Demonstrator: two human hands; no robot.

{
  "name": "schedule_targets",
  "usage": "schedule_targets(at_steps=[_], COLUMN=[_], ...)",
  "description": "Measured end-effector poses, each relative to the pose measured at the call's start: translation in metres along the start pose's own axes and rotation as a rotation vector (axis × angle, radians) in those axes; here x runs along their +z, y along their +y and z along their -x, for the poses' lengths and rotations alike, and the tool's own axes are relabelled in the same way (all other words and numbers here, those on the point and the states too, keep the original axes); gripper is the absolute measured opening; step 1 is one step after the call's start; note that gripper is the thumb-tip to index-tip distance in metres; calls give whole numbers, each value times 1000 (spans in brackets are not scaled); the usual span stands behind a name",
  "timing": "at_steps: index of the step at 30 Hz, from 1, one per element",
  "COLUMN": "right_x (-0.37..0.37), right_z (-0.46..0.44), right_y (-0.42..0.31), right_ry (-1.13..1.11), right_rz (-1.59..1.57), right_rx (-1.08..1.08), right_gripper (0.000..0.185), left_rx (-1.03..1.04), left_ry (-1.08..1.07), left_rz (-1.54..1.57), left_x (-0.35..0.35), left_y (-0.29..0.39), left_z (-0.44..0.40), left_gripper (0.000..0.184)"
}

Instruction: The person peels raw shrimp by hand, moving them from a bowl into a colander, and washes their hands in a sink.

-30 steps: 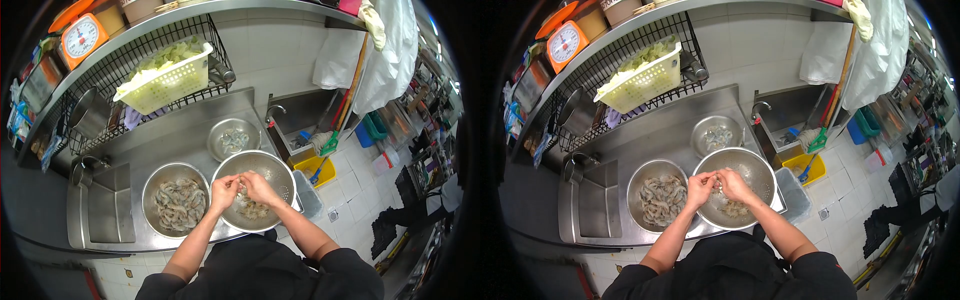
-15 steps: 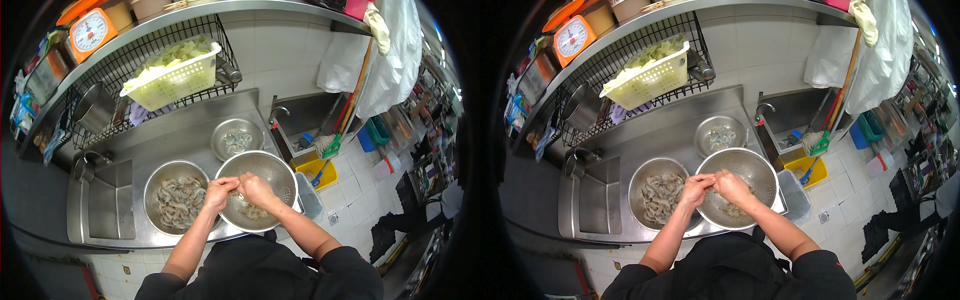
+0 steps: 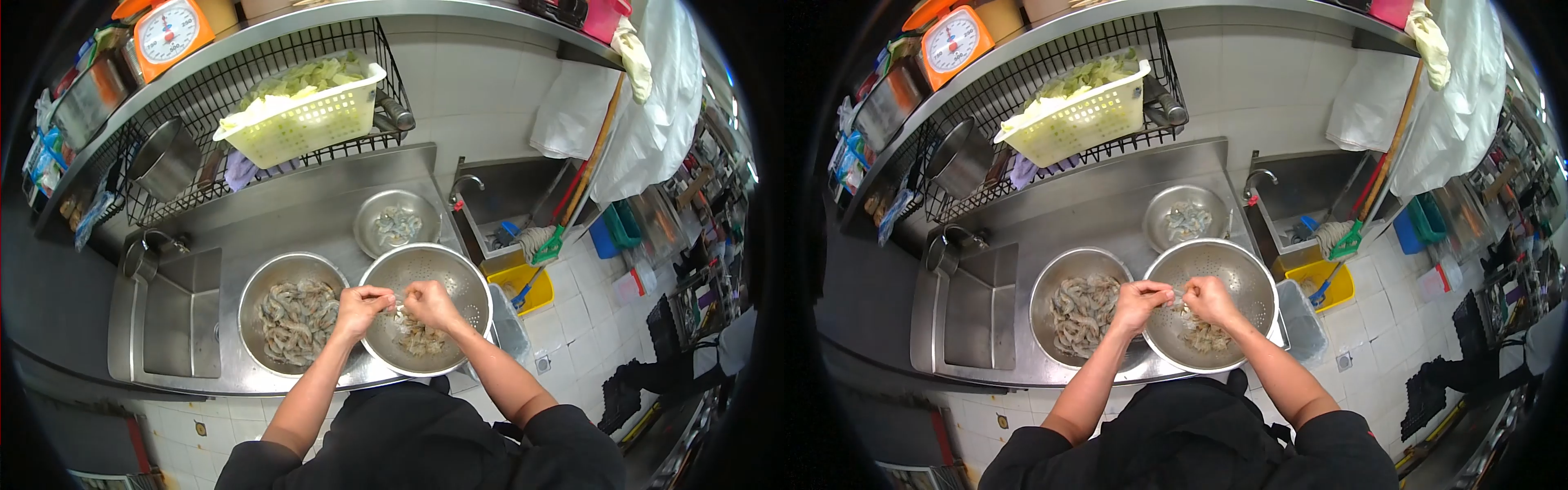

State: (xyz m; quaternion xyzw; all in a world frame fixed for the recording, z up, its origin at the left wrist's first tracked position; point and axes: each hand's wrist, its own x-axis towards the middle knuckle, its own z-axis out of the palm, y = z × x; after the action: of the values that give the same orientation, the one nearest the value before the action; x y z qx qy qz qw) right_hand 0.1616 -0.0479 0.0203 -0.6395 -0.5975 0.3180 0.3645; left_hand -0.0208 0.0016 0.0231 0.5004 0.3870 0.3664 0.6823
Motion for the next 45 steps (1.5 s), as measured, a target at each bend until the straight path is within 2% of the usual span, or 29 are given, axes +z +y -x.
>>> schedule_targets(at_steps=[2,4,5,6,8,9,10,12,14,16,18,19,20,22,24,26,27,28,30,31,32,33,34,35,36,38,39,42,45], right_x=[3,-5,-8,-7,-7,-6,-1,7,9,9,14,19,21,22,29,41,43,44,45,45,43,39,39,41,42,43,43,43,41], right_z=[2,6,9,8,7,8,1,-16,-37,-51,-60,-65,-65,-58,-48,-40,-35,-29,-17,-15,-12,-9,-8,-8,-9,-12,-11,-9,-4], right_y=[22,38,43,35,10,-6,-7,-1,1,-6,-20,-15,-12,-13,-13,4,-1,-8,-23,-30,-41,-55,-63,-65,-61,-47,-42,-21,-5], right_ry=[74,-359,-438,-443,-439,-481,-493,-657,-653,-646,-169,-83,-84,-162,-219,-307,-276,-269,-149,-118,-112,-64,-18,60,64,-99,-75,27,32], right_rz=[94,683,656,651,-80,-401,-406,-237,-260,-281,-791,-802,-804,-602,-499,-373,-186,-188,26,150,152,260,370,412,421,455,422,380,442], right_rx=[-44,-49,-129,-143,103,162,155,164,190,222,389,388,382,273,307,75,-15,-10,-251,-365,-355,-475,-594,-666,-656,-572,-511,-424,-342], right_gripper=[18,34,52,52,54,39,39,30,27,25,27,25,25,23,21,20,20,20,27,32,32,36,40,36,36,27,20,20,18], left_rx=[-13,-22,-53,-80,-82,-104,-124,-132,-139,-35,101,116,313,39,15,1,23,44,106,107,102,93,91,120,150,168,223,329,422], left_ry=[33,74,86,100,118,108,95,98,90,213,397,460,418,149,97,36,97,156,196,180,160,106,92,77,63,45,18,-39,-48], left_rz=[62,122,85,48,69,72,75,86,99,-58,-344,-546,-874,-1512,-1506,-1500,-1421,-1343,-1362,-1119,-874,-697,-694,-725,-756,-711,-701,-726,-807], left_x=[-5,-10,-12,-13,-17,-17,-16,-15,-22,-49,-86,-105,-128,-151,-167,-173,-172,-170,-157,-142,-127,-113,-93,-71,-54,-38,-30,-12,10], left_y=[-4,-3,-2,0,-16,-19,-20,-22,-22,-33,-34,-31,-34,-27,-37,-37,-33,-27,-9,6,17,21,32,46,52,41,39,32,21], left_z=[-1,1,5,7,6,9,11,15,13,0,-11,-12,-11,1,7,7,12,15,19,21,21,17,17,19,18,8,4,1,0], left_gripper=[12,12,11,10,11,12,12,11,11,9,15,16,17,21,22,24,26,28,31,34,37,36,36,33,31,25,25,19,15])
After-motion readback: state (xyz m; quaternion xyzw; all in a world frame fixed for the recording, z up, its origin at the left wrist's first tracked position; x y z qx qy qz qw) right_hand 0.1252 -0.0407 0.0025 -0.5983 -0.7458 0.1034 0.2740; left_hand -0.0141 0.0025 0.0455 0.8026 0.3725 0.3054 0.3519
